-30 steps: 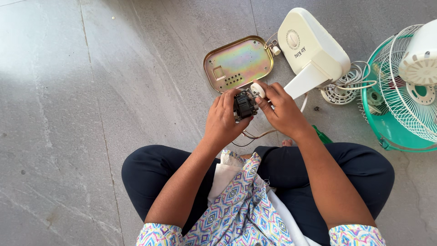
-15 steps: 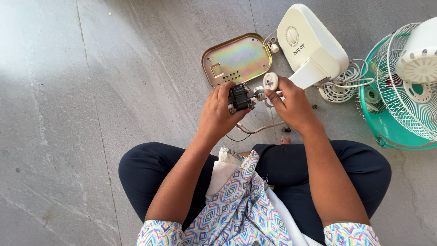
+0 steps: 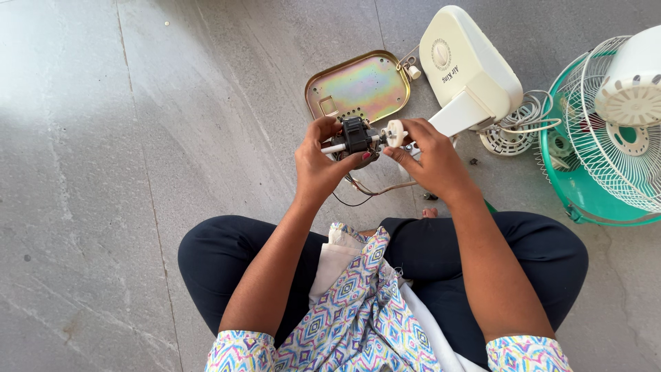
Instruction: The person assembles a disassembled electric fan on the floor. They use a screwdriver to tighten screws on the motor housing, attach the motor to the fan body, and fit the rear plastic cover and grille.
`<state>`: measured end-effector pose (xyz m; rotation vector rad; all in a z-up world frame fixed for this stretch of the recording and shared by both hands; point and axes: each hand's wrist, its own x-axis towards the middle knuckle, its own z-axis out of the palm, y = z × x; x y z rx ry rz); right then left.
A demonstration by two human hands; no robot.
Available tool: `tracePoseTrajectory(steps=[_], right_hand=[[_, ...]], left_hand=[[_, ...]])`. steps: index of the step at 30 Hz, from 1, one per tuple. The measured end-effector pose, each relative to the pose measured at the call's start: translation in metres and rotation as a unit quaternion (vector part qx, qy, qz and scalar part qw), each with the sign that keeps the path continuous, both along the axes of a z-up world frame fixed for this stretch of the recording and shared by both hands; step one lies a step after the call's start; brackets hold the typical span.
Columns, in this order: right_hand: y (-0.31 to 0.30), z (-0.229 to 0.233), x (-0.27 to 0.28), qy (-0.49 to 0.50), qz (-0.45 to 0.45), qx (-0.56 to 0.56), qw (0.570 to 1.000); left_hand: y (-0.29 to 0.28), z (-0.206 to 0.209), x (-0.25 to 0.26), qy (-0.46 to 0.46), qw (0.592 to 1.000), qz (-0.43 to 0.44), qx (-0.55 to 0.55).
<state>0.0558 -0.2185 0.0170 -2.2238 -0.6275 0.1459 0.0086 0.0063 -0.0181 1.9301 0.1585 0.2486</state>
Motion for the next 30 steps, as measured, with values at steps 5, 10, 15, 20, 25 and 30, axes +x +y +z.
tracePoseTrajectory(steps=[5, 10, 15, 20, 25, 30], right_hand=[[0.006, -0.005, -0.002, 0.001, -0.001, 0.018, 1.000], [0.011, -0.015, -0.003, -0.020, 0.005, 0.034, 0.999], [0.012, -0.024, 0.002, 0.058, -0.026, 0.106, 0.992], [0.009, -0.026, 0.005, 0.114, -0.070, 0.088, 0.987], [0.010, -0.027, 0.005, 0.093, -0.057, 0.098, 0.989], [0.011, -0.029, 0.004, 0.095, -0.037, 0.123, 0.987]], left_hand=[[-0.001, 0.000, -0.003, -0.015, 0.999, -0.013, 0.028], [-0.001, 0.010, -0.005, -0.029, 0.996, -0.016, 0.085], [-0.001, 0.020, -0.010, 0.008, 0.991, -0.002, 0.131], [0.002, 0.012, -0.006, 0.106, 0.994, 0.022, -0.031], [0.009, -0.016, -0.003, 0.175, 0.975, 0.051, -0.126], [0.009, -0.042, -0.009, 0.237, 0.968, 0.077, -0.035]])
